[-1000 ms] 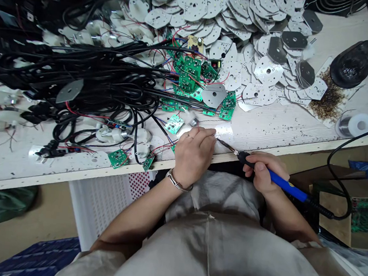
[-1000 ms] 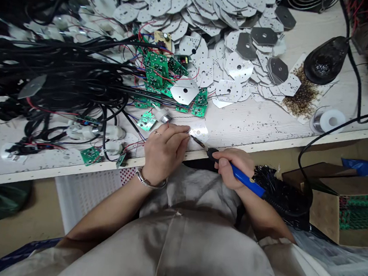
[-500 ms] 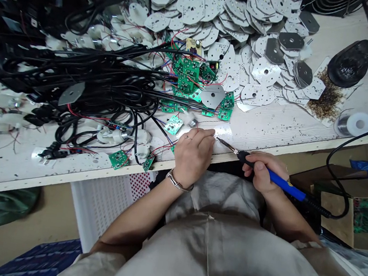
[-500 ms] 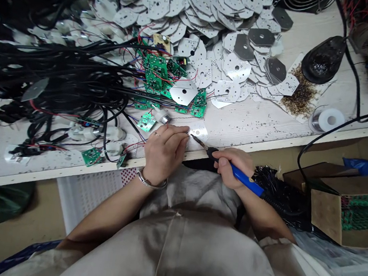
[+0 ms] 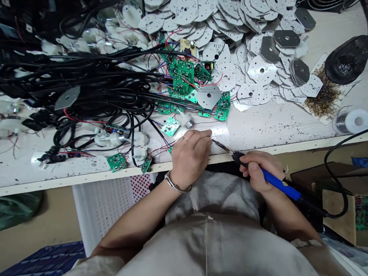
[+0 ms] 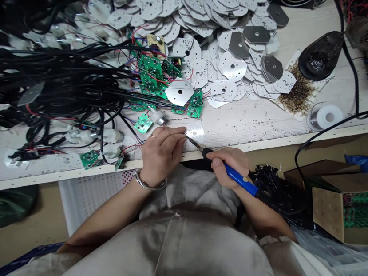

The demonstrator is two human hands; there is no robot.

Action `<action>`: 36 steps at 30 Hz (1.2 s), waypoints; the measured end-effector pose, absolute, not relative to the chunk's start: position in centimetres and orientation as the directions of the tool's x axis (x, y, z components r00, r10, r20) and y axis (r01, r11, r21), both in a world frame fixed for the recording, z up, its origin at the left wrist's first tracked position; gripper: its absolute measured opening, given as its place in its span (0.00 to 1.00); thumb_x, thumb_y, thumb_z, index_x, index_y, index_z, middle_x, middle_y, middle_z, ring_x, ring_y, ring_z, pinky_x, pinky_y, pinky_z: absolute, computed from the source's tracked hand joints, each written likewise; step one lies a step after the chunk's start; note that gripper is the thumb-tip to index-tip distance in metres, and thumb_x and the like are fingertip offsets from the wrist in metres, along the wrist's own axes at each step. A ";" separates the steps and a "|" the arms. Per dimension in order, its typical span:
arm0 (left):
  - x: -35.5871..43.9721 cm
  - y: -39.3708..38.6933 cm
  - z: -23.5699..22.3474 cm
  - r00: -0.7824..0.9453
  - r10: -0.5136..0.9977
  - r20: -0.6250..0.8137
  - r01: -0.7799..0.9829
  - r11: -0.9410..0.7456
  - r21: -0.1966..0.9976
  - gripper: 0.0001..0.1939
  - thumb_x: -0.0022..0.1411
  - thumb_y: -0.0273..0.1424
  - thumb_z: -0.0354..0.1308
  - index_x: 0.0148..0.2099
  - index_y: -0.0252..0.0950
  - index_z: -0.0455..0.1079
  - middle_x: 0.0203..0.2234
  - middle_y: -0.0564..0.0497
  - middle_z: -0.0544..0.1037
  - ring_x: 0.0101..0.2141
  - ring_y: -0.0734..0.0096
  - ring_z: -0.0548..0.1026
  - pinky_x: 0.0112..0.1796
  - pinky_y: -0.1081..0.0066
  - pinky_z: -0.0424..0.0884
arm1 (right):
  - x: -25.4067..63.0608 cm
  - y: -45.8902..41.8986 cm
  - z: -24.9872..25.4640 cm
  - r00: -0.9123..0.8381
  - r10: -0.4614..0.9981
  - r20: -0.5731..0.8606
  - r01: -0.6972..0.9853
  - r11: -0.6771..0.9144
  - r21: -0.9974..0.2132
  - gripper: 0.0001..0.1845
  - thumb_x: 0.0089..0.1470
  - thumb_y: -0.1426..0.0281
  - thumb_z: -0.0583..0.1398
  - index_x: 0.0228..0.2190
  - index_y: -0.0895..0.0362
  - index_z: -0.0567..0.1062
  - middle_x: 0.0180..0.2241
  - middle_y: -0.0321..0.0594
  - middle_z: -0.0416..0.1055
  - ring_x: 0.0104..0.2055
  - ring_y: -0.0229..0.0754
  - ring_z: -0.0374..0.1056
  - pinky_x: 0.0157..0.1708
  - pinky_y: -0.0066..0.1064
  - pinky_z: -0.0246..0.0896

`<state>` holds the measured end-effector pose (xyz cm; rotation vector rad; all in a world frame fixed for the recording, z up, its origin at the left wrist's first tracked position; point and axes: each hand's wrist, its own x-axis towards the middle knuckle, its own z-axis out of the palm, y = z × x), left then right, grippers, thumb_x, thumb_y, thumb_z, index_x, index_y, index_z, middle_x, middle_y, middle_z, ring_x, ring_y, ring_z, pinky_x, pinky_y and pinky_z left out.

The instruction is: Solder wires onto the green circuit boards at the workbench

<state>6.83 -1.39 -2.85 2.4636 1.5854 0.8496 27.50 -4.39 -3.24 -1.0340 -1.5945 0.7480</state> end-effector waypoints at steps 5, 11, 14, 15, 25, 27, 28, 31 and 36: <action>7.0 -1.2 -2.6 0.299 0.856 0.422 0.809 -0.462 0.364 0.05 0.67 0.26 0.55 0.39 0.35 0.72 0.40 0.49 0.81 0.38 0.67 0.74 0.39 0.68 0.70 | 27.2 -4.6 -3.2 0.023 0.916 0.401 0.240 0.385 -0.891 0.10 0.62 0.67 0.55 0.37 0.50 0.78 0.19 0.31 0.72 0.18 0.36 0.69 0.24 0.31 0.72; 7.1 -1.3 -2.6 0.293 0.860 0.417 0.839 -0.441 0.318 0.07 0.68 0.27 0.54 0.38 0.37 0.73 0.40 0.50 0.82 0.37 0.67 0.74 0.37 0.68 0.69 | 27.3 -4.6 -3.1 -0.026 0.920 0.392 0.229 0.387 -0.893 0.10 0.60 0.69 0.56 0.39 0.50 0.77 0.21 0.31 0.74 0.20 0.36 0.70 0.25 0.32 0.71; 7.1 -1.3 -2.7 0.296 0.867 0.401 0.846 -0.433 0.313 0.08 0.68 0.28 0.53 0.39 0.37 0.73 0.40 0.50 0.82 0.37 0.66 0.74 0.36 0.67 0.69 | 27.5 -4.6 -3.1 -0.051 0.925 0.377 0.248 0.378 -0.892 0.10 0.60 0.69 0.56 0.40 0.50 0.77 0.22 0.31 0.75 0.20 0.36 0.70 0.26 0.32 0.72; 7.1 -1.3 -2.7 0.294 0.870 0.396 0.849 -0.428 0.310 0.08 0.68 0.28 0.53 0.39 0.37 0.73 0.40 0.50 0.82 0.37 0.66 0.74 0.37 0.67 0.69 | 27.5 -4.5 -3.0 -0.057 0.924 0.379 0.253 0.381 -0.889 0.10 0.60 0.69 0.56 0.39 0.50 0.77 0.22 0.32 0.75 0.20 0.36 0.71 0.26 0.32 0.72; 7.2 -1.4 -2.8 0.294 0.857 0.422 0.836 -0.445 0.321 0.06 0.67 0.26 0.54 0.38 0.36 0.73 0.40 0.49 0.82 0.37 0.66 0.74 0.37 0.67 0.70 | 27.3 -4.6 -3.2 -0.012 0.917 0.399 0.239 0.390 -0.889 0.10 0.60 0.71 0.56 0.38 0.51 0.77 0.21 0.30 0.74 0.19 0.36 0.70 0.26 0.31 0.72; 7.2 -1.4 -2.8 0.294 0.858 0.421 0.841 -0.441 0.312 0.06 0.67 0.26 0.54 0.38 0.37 0.73 0.40 0.50 0.82 0.37 0.67 0.74 0.37 0.67 0.69 | 27.2 -5.1 -3.7 0.049 0.926 0.374 0.207 0.357 -0.911 0.10 0.61 0.69 0.56 0.39 0.51 0.77 0.20 0.30 0.73 0.18 0.35 0.69 0.23 0.30 0.71; 7.2 -1.4 -2.7 0.294 0.858 0.420 0.843 -0.440 0.309 0.06 0.67 0.26 0.54 0.38 0.37 0.73 0.40 0.50 0.82 0.37 0.67 0.74 0.37 0.68 0.69 | 27.2 -5.4 -4.0 0.085 0.931 0.355 0.183 0.336 -0.924 0.10 0.61 0.68 0.55 0.39 0.51 0.77 0.21 0.31 0.73 0.17 0.35 0.68 0.21 0.30 0.69; 7.2 -1.3 -2.6 0.300 0.852 0.429 0.839 -0.450 0.307 0.05 0.66 0.26 0.55 0.38 0.37 0.73 0.40 0.50 0.82 0.37 0.67 0.74 0.36 0.68 0.69 | 26.7 -5.5 -4.4 0.164 0.919 0.359 0.142 0.338 -0.930 0.12 0.63 0.66 0.52 0.43 0.50 0.74 0.26 0.33 0.76 0.20 0.36 0.71 0.23 0.32 0.71; 7.3 -1.3 -2.9 0.315 0.849 0.423 0.837 -0.459 0.298 0.05 0.66 0.25 0.55 0.39 0.36 0.72 0.40 0.50 0.81 0.38 0.67 0.74 0.38 0.67 0.70 | 25.5 -3.9 -4.1 0.000 0.824 0.567 0.426 0.513 -0.746 0.18 0.62 0.67 0.55 0.53 0.49 0.66 0.37 0.41 0.79 0.43 0.46 0.75 0.43 0.43 0.74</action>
